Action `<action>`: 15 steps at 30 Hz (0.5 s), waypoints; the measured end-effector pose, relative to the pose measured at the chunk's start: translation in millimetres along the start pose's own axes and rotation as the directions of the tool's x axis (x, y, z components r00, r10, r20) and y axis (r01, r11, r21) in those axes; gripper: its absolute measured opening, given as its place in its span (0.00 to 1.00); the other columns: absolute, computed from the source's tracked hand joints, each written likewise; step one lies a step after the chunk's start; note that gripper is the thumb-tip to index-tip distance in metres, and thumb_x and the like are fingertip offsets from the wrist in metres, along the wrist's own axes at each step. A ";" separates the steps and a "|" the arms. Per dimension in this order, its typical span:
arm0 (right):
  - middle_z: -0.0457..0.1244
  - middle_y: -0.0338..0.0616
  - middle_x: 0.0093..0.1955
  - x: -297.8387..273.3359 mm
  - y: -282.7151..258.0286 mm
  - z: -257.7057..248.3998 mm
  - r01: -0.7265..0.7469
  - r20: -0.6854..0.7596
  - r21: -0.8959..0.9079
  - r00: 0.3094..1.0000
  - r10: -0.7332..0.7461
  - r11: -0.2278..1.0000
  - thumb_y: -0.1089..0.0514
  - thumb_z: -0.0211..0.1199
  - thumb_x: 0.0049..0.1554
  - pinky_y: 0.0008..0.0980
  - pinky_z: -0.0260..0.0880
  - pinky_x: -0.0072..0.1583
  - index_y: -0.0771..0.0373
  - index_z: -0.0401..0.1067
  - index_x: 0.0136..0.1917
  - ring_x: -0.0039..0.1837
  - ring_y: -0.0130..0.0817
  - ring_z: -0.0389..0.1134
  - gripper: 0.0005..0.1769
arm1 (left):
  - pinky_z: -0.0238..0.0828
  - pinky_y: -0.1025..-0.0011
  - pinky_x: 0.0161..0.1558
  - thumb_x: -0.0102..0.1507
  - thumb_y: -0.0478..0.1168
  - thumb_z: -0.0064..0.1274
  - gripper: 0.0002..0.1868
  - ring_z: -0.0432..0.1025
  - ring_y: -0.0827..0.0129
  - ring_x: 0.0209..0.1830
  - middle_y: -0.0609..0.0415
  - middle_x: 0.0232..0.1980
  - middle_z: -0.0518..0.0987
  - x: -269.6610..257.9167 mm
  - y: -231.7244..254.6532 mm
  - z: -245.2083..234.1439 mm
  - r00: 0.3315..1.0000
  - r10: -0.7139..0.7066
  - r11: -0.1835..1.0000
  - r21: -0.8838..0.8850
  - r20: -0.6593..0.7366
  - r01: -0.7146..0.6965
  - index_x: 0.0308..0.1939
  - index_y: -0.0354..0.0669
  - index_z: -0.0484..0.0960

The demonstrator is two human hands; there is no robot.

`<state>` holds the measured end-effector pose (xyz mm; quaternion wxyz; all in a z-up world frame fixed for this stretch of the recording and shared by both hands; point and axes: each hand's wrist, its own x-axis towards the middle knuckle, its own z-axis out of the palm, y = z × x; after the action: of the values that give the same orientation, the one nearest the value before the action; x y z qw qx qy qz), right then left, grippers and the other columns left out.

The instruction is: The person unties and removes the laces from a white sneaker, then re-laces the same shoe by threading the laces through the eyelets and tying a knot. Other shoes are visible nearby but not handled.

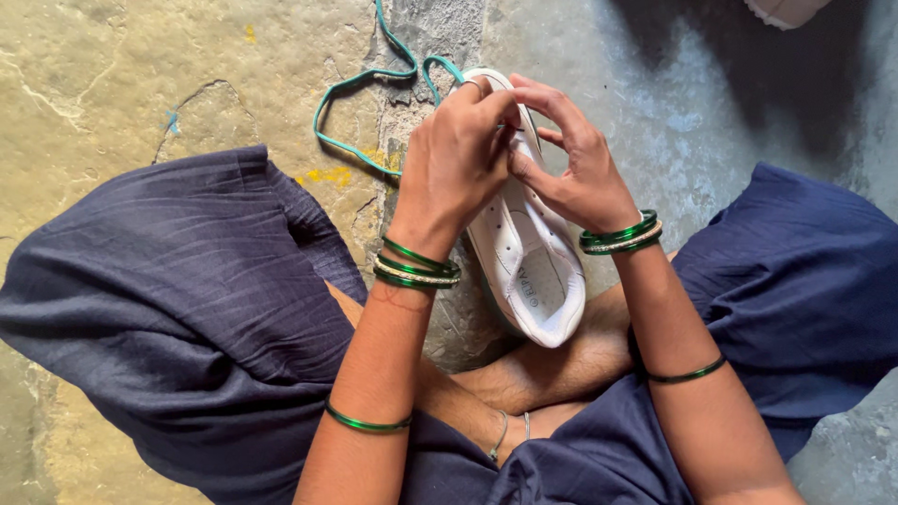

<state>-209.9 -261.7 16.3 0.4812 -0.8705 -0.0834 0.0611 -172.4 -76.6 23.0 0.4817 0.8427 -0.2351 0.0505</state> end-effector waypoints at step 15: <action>0.46 0.47 0.86 -1.4 6.7 0.0 0.065 0.106 0.003 0.992 -0.065 0.998 0.59 0.70 0.51 0.54 0.55 0.81 0.56 0.48 0.84 0.87 0.45 0.47 0.53 | 0.72 0.54 0.44 0.57 0.30 0.55 0.09 0.74 0.49 0.44 0.46 0.43 0.74 -1.3 -1.4 -0.8 1.000 0.024 0.999 0.029 0.000 -0.024 0.42 0.39 0.76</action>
<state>-210.6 -265.6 10.6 0.4776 -0.8630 -0.1369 0.0917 -172.8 -74.9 21.9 0.4686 0.8468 -0.2444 0.0596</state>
